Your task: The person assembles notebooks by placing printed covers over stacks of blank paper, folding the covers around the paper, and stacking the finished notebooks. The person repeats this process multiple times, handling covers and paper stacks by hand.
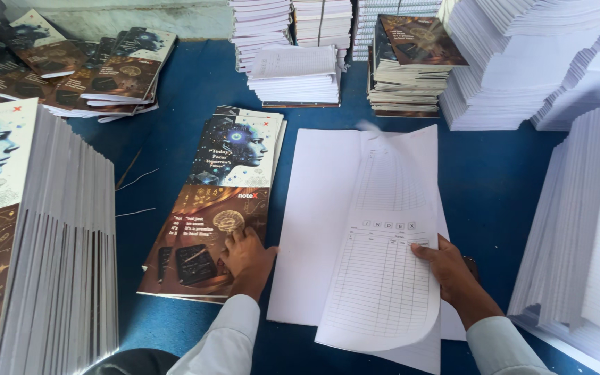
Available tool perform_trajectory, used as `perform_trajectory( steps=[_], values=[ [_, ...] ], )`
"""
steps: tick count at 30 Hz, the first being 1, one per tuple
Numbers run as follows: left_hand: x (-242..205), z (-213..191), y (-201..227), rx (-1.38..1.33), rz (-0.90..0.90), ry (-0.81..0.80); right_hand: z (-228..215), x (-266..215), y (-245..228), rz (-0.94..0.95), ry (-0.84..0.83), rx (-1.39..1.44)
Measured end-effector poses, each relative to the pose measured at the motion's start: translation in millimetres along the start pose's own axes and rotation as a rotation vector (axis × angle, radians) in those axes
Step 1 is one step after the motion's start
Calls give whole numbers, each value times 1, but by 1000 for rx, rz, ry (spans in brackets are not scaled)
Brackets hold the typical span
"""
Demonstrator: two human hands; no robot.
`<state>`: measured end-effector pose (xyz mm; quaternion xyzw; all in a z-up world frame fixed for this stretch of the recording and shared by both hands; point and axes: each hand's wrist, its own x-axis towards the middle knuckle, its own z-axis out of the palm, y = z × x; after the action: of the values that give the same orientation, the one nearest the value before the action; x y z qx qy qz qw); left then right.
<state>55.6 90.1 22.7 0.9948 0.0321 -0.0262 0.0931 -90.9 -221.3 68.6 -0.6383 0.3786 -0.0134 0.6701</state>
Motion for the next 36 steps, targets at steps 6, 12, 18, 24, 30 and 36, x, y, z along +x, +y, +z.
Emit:
perform_trajectory(
  steps=[6,12,18,24,30,36],
  values=[
    [12,8,-6,-80,-39,-20,-2,0,-4,-7,-11,52],
    [5,-25,6,-267,-56,-78,-5,4,-4,-11,-4,176],
    [-9,-54,25,-341,-1,-46,-9,11,-1,-52,-16,233],
    [-20,-61,47,-424,117,-16,-8,15,5,-76,-34,222],
    [-35,-72,68,-457,235,-41,-8,16,6,-78,-36,191],
    [-54,-63,83,-535,412,-16,-6,15,5,-83,-44,194]
  ],
)
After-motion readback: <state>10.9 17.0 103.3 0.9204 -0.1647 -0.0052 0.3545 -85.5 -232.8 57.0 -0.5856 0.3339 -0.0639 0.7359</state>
